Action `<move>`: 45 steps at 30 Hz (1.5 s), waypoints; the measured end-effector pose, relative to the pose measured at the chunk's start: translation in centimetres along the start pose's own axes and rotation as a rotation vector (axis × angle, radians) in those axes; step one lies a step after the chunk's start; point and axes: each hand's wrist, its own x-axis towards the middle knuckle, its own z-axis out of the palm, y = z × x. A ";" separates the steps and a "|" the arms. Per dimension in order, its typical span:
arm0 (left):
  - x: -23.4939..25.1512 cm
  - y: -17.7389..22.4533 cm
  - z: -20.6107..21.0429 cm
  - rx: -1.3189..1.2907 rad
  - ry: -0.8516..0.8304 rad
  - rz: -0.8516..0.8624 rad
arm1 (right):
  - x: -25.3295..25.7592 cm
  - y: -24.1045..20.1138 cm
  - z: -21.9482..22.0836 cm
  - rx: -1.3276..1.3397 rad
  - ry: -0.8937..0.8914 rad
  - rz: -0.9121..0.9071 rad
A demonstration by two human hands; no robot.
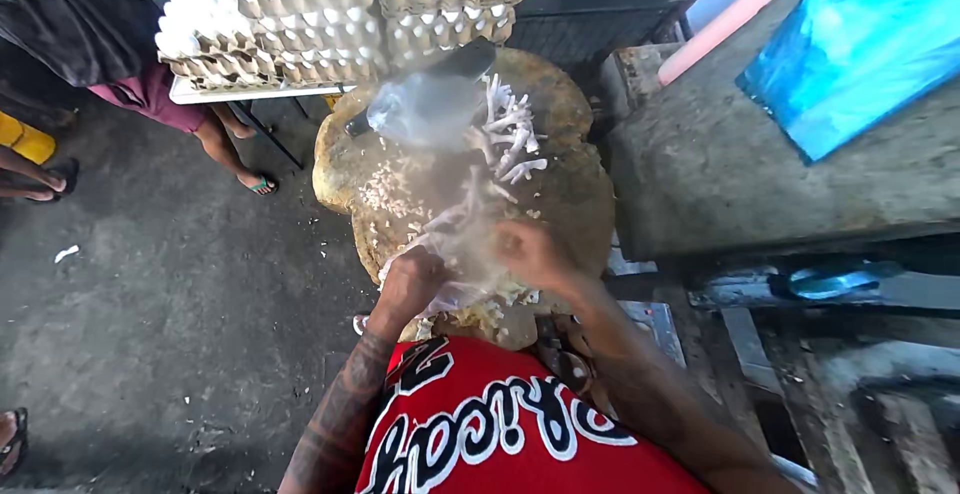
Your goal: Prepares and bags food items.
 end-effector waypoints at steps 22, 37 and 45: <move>-1.1 -0.6 1.2 0.040 0.082 0.188 | 0.6 -1.8 4.2 0.079 -0.175 -0.454; -1.8 0.3 -2.1 -0.239 0.292 0.111 | 8.4 0.8 -4.7 -0.098 0.151 0.293; -2.5 0.3 -2.5 -0.284 0.278 0.060 | 20.5 -0.7 -4.1 -0.268 0.047 0.272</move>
